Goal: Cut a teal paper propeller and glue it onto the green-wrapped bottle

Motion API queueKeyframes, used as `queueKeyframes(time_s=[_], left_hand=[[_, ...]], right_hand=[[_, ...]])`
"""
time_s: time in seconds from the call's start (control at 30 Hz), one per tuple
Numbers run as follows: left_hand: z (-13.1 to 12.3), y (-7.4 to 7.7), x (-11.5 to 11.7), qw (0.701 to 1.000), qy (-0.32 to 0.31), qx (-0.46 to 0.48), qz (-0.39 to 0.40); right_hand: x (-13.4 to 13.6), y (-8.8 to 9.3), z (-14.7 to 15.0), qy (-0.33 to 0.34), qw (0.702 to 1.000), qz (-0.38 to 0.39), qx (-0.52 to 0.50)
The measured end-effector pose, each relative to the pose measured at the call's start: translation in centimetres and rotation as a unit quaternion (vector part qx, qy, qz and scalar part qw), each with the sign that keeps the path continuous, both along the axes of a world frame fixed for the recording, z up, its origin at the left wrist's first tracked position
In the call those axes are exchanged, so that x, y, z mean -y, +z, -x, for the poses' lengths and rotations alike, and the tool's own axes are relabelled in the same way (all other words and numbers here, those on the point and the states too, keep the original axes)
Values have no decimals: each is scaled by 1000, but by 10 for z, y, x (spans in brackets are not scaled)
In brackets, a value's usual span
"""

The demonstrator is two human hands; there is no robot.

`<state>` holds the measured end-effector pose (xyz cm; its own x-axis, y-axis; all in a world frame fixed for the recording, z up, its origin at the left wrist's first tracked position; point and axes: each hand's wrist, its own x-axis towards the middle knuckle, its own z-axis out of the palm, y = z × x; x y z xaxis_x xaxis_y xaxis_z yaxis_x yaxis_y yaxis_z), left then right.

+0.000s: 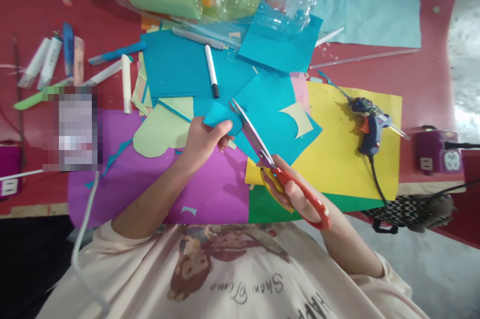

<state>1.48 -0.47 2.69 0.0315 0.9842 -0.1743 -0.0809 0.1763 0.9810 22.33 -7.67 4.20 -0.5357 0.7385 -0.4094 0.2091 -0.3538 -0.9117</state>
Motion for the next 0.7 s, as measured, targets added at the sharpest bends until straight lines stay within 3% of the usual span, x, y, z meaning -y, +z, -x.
queueKeyframes(time_s=[0.17,0.7], left_hand=[[1,0,0,1000,-1,-21,16],[2,-1,1,999,2,-39,36]], right_hand=[[-3,3,-4,-8,999,35,-17],[-2,-2,-13,8,999,35,-12]])
